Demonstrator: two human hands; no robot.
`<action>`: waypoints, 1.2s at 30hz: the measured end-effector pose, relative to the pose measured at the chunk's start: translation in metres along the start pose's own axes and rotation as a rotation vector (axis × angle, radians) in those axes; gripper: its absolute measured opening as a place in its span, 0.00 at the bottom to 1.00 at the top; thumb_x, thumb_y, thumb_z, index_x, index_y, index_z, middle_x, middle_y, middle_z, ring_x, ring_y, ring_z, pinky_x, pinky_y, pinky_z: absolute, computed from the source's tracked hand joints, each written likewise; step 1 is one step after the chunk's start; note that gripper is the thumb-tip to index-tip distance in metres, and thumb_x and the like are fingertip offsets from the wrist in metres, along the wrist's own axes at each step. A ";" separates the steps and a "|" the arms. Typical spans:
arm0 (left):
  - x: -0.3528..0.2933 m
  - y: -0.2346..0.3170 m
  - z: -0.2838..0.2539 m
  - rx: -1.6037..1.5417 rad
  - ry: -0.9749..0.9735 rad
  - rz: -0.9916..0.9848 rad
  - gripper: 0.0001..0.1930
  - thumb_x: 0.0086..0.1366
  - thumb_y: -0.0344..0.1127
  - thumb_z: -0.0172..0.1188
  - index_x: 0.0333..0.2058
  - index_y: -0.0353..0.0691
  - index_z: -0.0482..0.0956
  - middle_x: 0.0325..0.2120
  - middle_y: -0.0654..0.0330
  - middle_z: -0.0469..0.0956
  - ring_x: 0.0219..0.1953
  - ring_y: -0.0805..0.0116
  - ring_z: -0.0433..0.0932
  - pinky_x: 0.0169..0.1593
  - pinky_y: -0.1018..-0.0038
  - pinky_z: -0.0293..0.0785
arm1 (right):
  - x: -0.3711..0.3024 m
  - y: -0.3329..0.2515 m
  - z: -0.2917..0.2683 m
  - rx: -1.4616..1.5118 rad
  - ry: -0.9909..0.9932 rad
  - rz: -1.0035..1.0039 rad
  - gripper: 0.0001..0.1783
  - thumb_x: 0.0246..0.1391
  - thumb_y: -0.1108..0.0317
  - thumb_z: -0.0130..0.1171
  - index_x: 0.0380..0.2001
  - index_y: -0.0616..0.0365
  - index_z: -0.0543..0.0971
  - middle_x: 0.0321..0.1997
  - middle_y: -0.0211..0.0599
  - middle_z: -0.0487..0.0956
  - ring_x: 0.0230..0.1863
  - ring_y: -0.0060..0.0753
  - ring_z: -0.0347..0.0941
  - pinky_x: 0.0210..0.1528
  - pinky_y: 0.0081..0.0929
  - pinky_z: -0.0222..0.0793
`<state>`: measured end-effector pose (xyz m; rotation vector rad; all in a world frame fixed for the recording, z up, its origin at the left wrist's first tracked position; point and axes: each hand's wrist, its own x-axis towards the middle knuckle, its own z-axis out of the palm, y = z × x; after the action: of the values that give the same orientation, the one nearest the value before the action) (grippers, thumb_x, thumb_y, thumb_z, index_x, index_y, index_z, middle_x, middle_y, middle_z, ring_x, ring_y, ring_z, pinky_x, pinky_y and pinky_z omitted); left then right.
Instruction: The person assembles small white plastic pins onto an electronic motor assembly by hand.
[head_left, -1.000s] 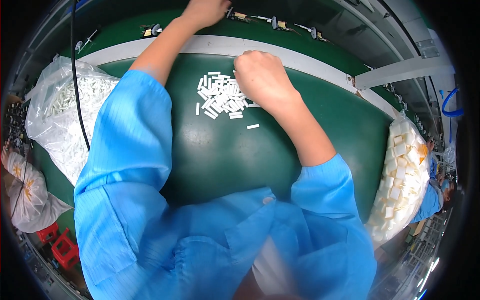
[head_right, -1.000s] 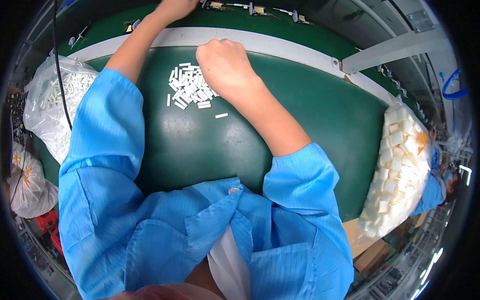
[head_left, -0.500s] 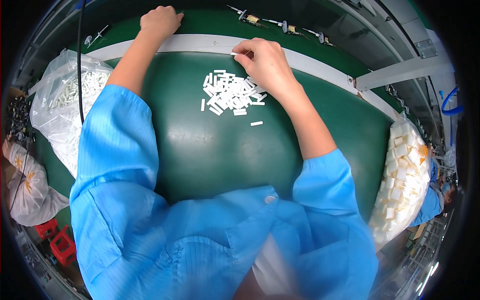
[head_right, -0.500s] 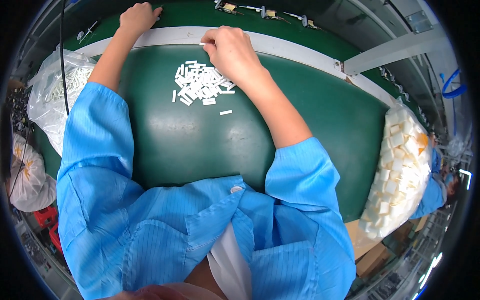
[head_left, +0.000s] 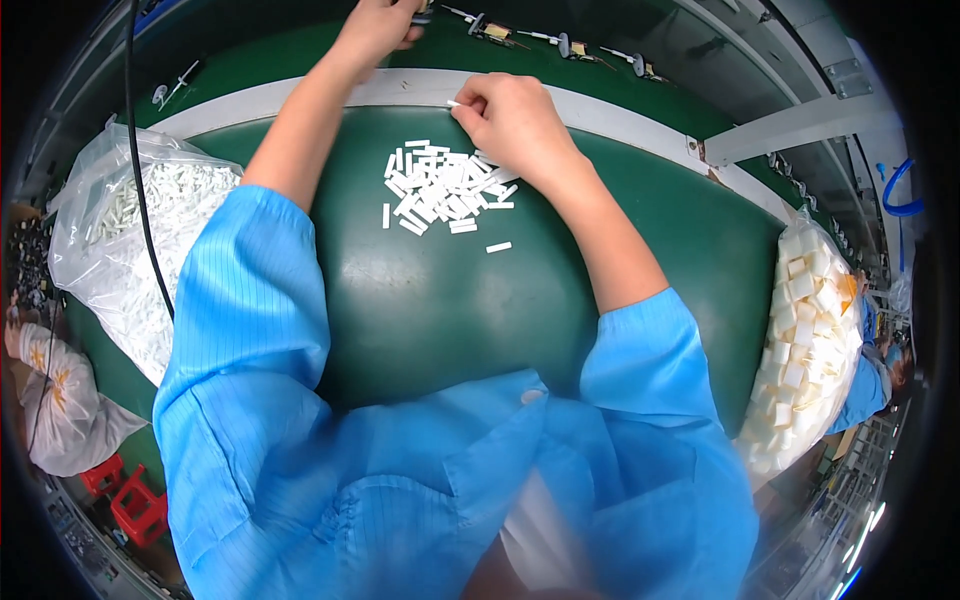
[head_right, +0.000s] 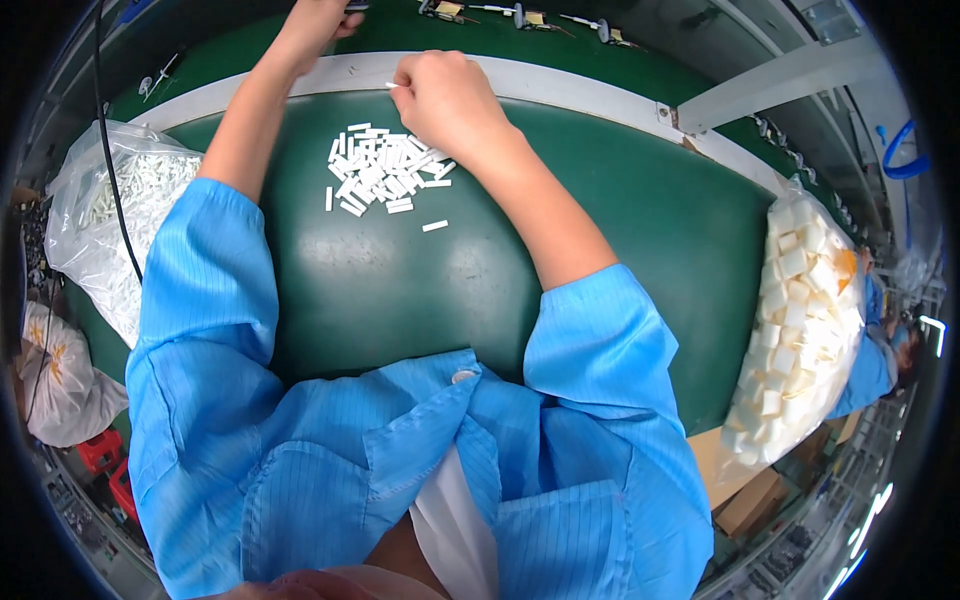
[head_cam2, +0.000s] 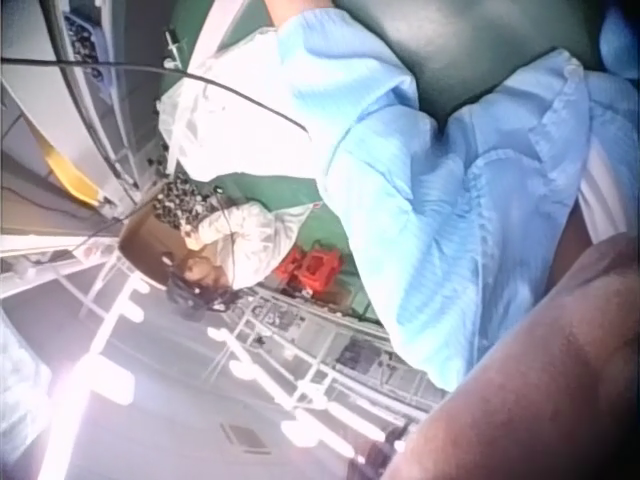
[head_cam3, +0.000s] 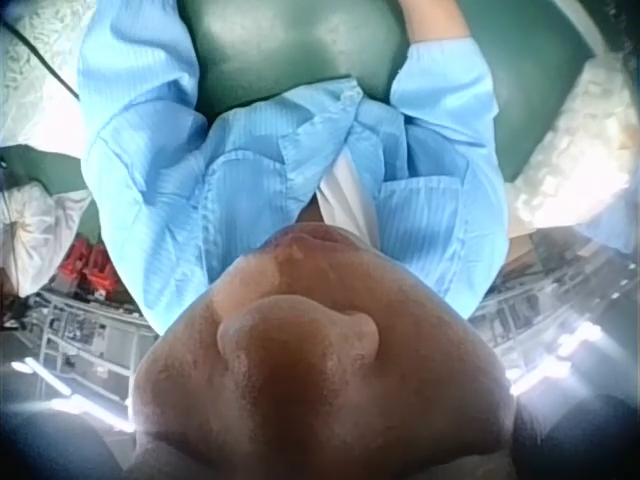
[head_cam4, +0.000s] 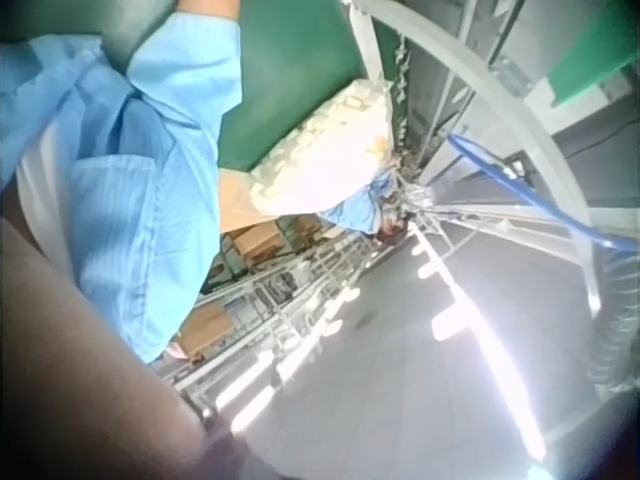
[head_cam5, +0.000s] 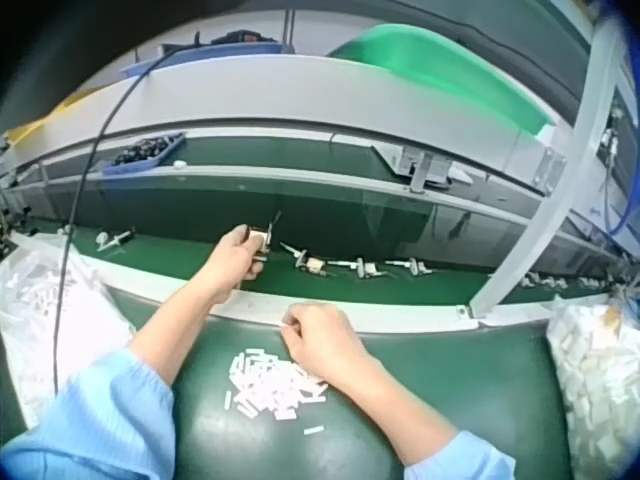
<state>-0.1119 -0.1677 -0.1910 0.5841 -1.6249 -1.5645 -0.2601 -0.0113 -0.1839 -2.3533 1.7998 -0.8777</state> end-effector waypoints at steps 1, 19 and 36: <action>-0.004 -0.012 -0.006 -0.827 -0.360 0.016 0.07 0.68 0.34 0.44 0.34 0.40 0.69 0.22 0.59 0.69 0.18 0.71 0.65 0.20 0.77 0.60 | 0.005 -0.005 -0.002 0.353 -0.072 0.212 0.06 0.48 0.71 0.60 0.29 0.62 0.80 0.27 0.42 0.80 0.25 0.35 0.77 0.32 0.30 0.73; -0.023 0.004 0.055 -0.955 0.361 -0.141 0.09 0.71 0.33 0.41 0.34 0.34 0.66 0.22 0.62 0.65 0.17 0.79 0.58 0.19 0.83 0.54 | 0.008 0.001 0.002 1.166 -0.117 0.586 0.09 0.54 0.70 0.58 0.34 0.66 0.78 0.30 0.37 0.80 0.30 0.20 0.75 0.32 0.14 0.72; -0.046 0.003 0.106 -0.541 0.501 -0.137 0.10 0.69 0.34 0.39 0.46 0.38 0.62 0.39 0.58 0.79 0.39 0.75 0.73 0.46 0.76 0.64 | 0.004 0.011 0.007 0.389 0.433 0.176 0.07 0.48 0.68 0.63 0.29 0.60 0.81 0.25 0.40 0.81 0.25 0.33 0.78 0.30 0.25 0.73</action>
<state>-0.1680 -0.0672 -0.1910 0.7217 -0.7624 -1.6928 -0.2659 -0.0202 -0.1929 -1.8349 1.7220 -1.6322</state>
